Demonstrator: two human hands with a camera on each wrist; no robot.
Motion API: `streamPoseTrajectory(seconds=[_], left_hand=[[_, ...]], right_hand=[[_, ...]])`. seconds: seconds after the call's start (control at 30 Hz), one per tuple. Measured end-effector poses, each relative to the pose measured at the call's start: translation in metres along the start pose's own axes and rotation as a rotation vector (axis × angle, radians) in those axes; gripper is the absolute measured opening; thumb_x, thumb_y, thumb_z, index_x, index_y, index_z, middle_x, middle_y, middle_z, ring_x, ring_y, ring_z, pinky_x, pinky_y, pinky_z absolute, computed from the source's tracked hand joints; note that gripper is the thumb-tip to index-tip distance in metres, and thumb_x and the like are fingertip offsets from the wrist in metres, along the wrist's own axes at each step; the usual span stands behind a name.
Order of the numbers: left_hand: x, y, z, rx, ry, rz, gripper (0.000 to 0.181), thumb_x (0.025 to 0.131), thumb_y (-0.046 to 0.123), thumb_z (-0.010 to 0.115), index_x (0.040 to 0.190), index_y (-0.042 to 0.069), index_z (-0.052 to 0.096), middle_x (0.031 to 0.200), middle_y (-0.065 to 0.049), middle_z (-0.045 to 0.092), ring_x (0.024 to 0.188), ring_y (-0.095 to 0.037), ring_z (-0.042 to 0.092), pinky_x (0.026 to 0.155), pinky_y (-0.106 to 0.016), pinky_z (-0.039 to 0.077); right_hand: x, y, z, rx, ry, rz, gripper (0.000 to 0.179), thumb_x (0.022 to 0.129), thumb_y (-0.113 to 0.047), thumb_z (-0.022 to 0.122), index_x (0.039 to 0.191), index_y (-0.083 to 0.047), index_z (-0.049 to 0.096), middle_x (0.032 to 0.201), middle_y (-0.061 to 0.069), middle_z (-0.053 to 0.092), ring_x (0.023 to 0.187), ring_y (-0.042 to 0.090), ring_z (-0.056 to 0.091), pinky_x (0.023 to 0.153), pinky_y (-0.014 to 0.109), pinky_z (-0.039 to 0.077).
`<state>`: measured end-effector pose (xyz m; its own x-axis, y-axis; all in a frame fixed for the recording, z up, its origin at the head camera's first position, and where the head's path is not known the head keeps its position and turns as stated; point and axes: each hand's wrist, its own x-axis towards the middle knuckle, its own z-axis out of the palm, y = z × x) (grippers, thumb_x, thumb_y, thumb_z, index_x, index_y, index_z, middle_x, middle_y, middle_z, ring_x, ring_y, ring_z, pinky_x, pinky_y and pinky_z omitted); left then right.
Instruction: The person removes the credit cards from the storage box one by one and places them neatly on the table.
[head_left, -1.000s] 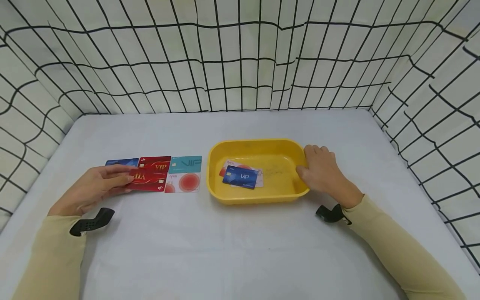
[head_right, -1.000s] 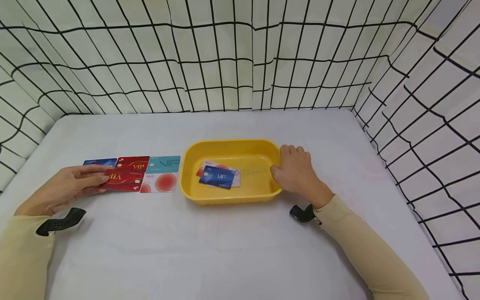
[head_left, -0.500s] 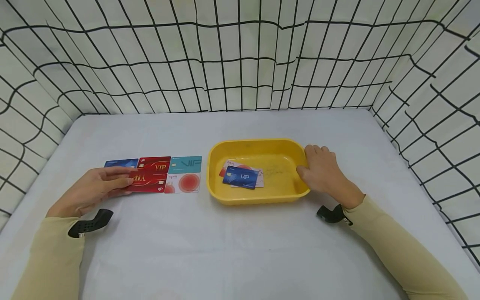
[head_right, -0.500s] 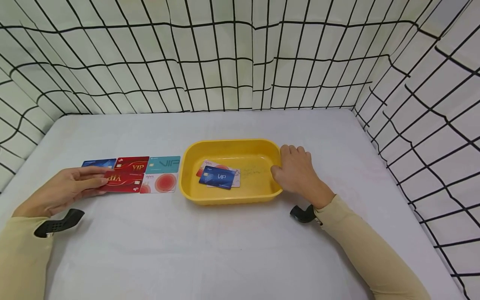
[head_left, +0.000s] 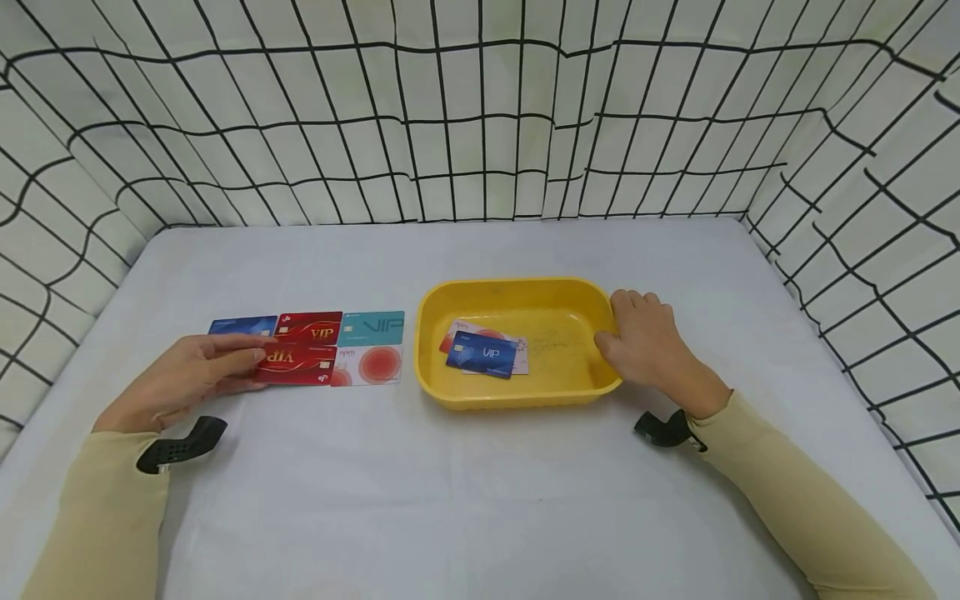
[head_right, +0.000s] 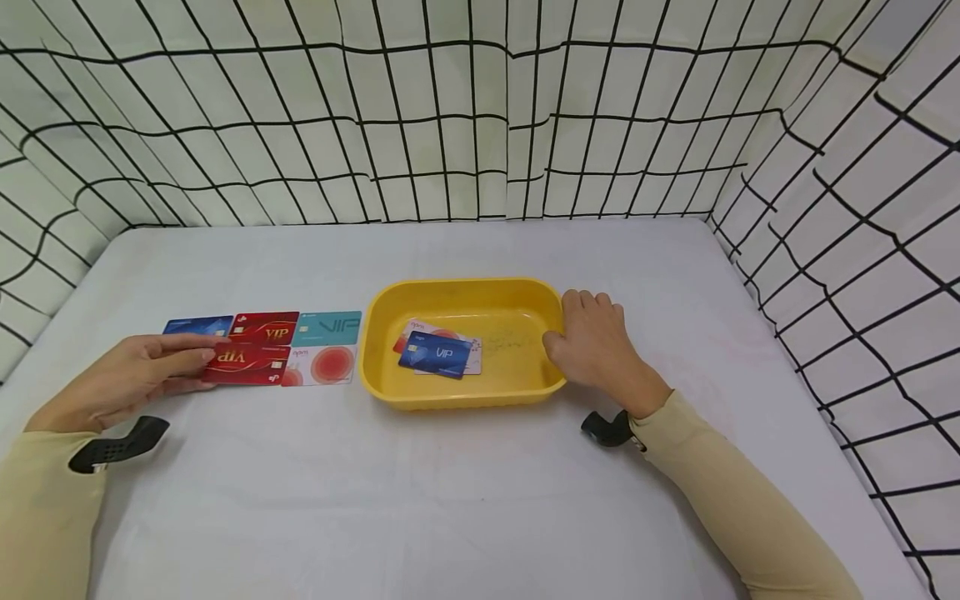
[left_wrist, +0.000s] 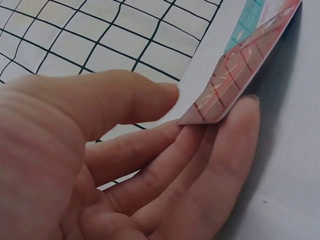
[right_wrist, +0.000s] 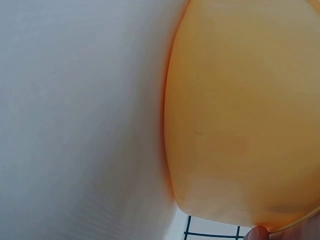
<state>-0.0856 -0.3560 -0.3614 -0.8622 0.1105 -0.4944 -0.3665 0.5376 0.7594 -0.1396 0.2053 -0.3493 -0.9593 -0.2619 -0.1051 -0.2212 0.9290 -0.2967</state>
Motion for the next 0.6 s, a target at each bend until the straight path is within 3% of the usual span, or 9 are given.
streamPoseTrajectory(seconds=[0.17, 0.37, 0.5, 0.6], left_hand=[[-0.0004, 0.0004, -0.0006, 0.052, -0.001, -0.006, 0.08, 0.106, 0.053, 0.049, 0.162, 0.0, 0.027, 0.165, -0.031, 0.019, 0.118, -0.01, 0.056, 0.089, -0.022, 0.062], [-0.0029, 0.0014, -0.0019, 0.057, -0.006, 0.018, 0.074, 0.107, 0.049, 0.049, 0.157, -0.003, 0.035, 0.162, -0.03, 0.023, 0.131, -0.027, 0.047, 0.088, -0.024, 0.063], [-0.0044, 0.0038, -0.0036, 0.145, 0.0, 0.014, 0.074, 0.107, 0.053, 0.046, 0.157, -0.002, 0.038, 0.16, -0.03, 0.029, 0.129, -0.028, 0.054, 0.088, -0.024, 0.062], [-0.0052, 0.0077, -0.0035, 0.255, 0.025, 0.002, 0.079, 0.106, 0.059, 0.044, 0.156, -0.002, 0.039, 0.157, -0.031, 0.038, 0.122, -0.027, 0.064, 0.091, -0.036, 0.06]], right_hand=[[-0.0003, -0.0003, 0.0004, 0.0, 0.002, -0.006, 0.031, 0.094, -0.026, 0.045, 0.11, 0.0, 0.051, 0.094, 0.013, 0.049, 0.091, 0.033, 0.041, 0.078, 0.041, 0.028], [-0.0002, 0.0001, 0.0006, -0.002, 0.008, -0.011, 0.031, 0.095, -0.026, 0.045, 0.111, 0.0, 0.051, 0.094, 0.013, 0.049, 0.091, 0.032, 0.041, 0.078, 0.04, 0.028], [0.0005, 0.0011, 0.0014, 0.001, 0.01, -0.01, 0.031, 0.095, -0.026, 0.045, 0.11, 0.0, 0.051, 0.094, 0.013, 0.049, 0.09, 0.032, 0.04, 0.078, 0.04, 0.027], [0.0004, 0.0014, 0.0017, 0.002, 0.012, -0.008, 0.03, 0.094, -0.026, 0.045, 0.109, -0.001, 0.05, 0.093, 0.013, 0.048, 0.09, 0.032, 0.04, 0.078, 0.04, 0.027]])
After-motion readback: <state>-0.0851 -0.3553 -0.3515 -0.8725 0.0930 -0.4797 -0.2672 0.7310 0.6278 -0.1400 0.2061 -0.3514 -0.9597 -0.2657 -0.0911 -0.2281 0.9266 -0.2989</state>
